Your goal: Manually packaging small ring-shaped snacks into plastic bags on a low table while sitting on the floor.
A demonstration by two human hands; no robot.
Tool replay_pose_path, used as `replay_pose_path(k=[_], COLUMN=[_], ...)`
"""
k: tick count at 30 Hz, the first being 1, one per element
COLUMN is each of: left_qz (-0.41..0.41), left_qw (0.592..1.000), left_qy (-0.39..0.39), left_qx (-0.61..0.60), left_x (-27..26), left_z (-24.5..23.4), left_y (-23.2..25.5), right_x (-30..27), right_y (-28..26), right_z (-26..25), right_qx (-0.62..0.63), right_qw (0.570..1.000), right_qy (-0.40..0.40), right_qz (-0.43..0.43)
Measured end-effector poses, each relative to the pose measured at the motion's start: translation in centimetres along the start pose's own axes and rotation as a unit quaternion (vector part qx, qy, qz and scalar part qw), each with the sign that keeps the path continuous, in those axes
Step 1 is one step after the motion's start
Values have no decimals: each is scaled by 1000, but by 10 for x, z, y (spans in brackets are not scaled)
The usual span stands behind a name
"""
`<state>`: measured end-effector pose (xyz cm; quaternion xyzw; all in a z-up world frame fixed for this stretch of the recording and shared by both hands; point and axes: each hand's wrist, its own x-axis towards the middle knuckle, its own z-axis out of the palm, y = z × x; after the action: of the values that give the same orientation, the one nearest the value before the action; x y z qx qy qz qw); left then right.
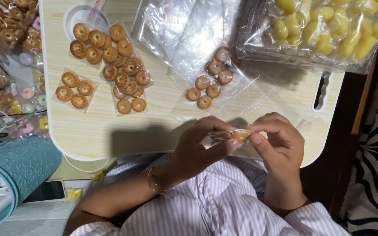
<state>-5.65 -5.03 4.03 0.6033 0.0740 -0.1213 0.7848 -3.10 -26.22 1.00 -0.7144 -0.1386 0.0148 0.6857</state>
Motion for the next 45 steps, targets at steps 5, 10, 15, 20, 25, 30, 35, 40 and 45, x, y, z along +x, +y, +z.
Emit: replay_pose_path(k=[5,10,15,20,25,30,35,40,45], left_qz=[21,13,8,10,9,11,31,26,29], left_qw=[999,1000,1000,1000,1000,1000,999,999,999], left_qy=[-10,3,1,0,-7,-17,-14,-14,10], left_qx=[32,2,9,2,-1,9,26,18,38], left_x=[2,1,0,1,0,-1,1,1,1], left_z=[-1,3,4,5,3,0,1,0,-3], left_y=[1,-3,-4,-3,-3,-2,0,-5,-7], right_x=[4,4,5,6,2,2,2,4,8], right_y=[-3,0,-1,-2,2,2,3,2,-4], right_z=[-1,-2,-2,-1,-2,-1,-2,-2,0], right_qx=[-9,0,-3,2,18,0,2,7,-26], right_qw=[1000,1000,999,999,1000,999,999,999,996], right_qy=[-4,-11,-22,-24,-17,-50,-34,-31,-88], right_qz=[-13,-18,-26,-22,-5,-2,-12,-5,18])
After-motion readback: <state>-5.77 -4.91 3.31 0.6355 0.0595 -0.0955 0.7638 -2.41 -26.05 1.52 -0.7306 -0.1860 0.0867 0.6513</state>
